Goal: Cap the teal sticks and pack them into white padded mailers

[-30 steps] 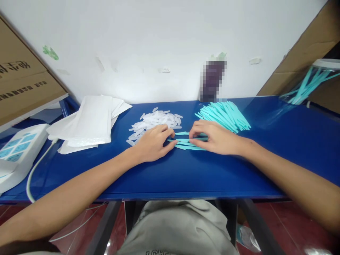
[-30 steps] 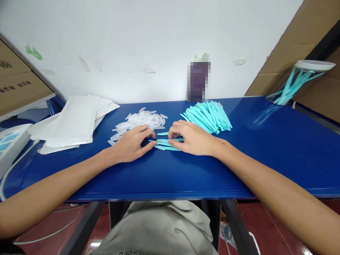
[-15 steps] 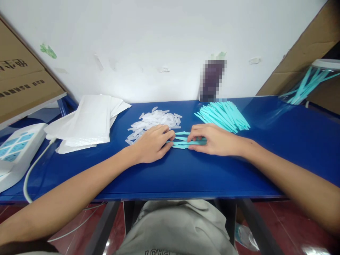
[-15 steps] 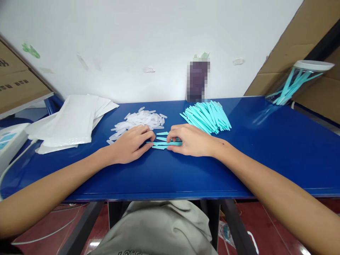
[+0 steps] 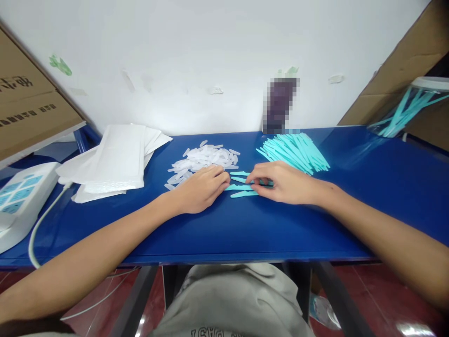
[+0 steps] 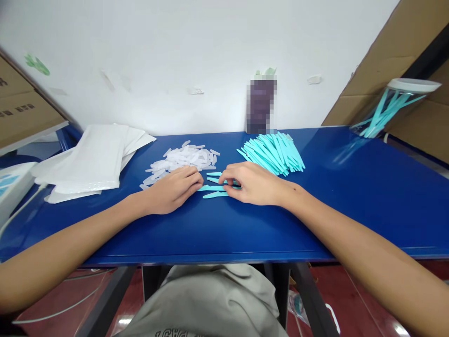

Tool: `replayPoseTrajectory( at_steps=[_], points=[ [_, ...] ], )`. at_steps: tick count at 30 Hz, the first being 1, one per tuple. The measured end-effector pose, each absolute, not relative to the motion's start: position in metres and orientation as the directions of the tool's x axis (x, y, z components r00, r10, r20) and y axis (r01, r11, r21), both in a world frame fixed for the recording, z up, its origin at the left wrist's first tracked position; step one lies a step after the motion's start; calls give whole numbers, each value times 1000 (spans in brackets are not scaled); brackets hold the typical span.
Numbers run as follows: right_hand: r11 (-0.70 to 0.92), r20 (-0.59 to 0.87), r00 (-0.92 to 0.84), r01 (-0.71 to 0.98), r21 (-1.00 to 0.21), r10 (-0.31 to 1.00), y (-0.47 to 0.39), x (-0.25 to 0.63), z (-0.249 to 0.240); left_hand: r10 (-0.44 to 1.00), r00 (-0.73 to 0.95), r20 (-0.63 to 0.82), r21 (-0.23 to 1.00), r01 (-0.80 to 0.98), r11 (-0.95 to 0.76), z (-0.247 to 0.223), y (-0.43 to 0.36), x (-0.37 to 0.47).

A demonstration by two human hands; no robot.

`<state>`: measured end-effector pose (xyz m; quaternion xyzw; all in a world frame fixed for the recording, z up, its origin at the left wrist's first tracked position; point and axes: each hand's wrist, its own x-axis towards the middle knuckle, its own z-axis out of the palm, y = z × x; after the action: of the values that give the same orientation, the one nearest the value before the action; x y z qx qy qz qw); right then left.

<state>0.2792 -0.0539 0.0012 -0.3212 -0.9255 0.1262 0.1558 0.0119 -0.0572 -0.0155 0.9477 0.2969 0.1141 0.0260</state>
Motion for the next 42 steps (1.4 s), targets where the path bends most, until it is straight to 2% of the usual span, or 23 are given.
replayPoseTrajectory(
  at_steps=[3, 7, 11, 14, 18, 28, 34, 42],
  points=[
    [765, 201, -749, 557, -325, 631, -53, 279, 1, 580, 781, 230, 108, 572, -813, -16, -58, 12],
    [755, 179, -748, 566, -332, 639, -52, 280, 0, 570, 764, 303, 32, 590, -807, -16, -61, 13],
    [730, 181, -716, 608, -313, 674, -53, 281, 0, 495, 794, 353, 20, 522, -852, -13, -65, 14],
    [725, 207, -696, 639, -258, 687, -51, 282, -2, 435, 835, 337, 26, 454, -891, -11, -68, 16],
    [704, 199, -676, 673, -226, 710, -48, 283, -6, 485, 829, 278, 31, 497, -867, -12, -70, 17],
    [595, 165, -591, 672, -441, 789, -45, 277, -8, 464, 857, 224, 154, 438, -885, -13, -67, 12],
    [572, 124, -581, 700, -429, 804, -50, 276, -2, 477, 867, 143, 206, 445, -871, -12, -71, 15],
    [527, 120, -521, 776, -347, 845, -54, 275, 0, 400, 886, 235, 152, 373, -915, -12, -71, 15]
  ],
)
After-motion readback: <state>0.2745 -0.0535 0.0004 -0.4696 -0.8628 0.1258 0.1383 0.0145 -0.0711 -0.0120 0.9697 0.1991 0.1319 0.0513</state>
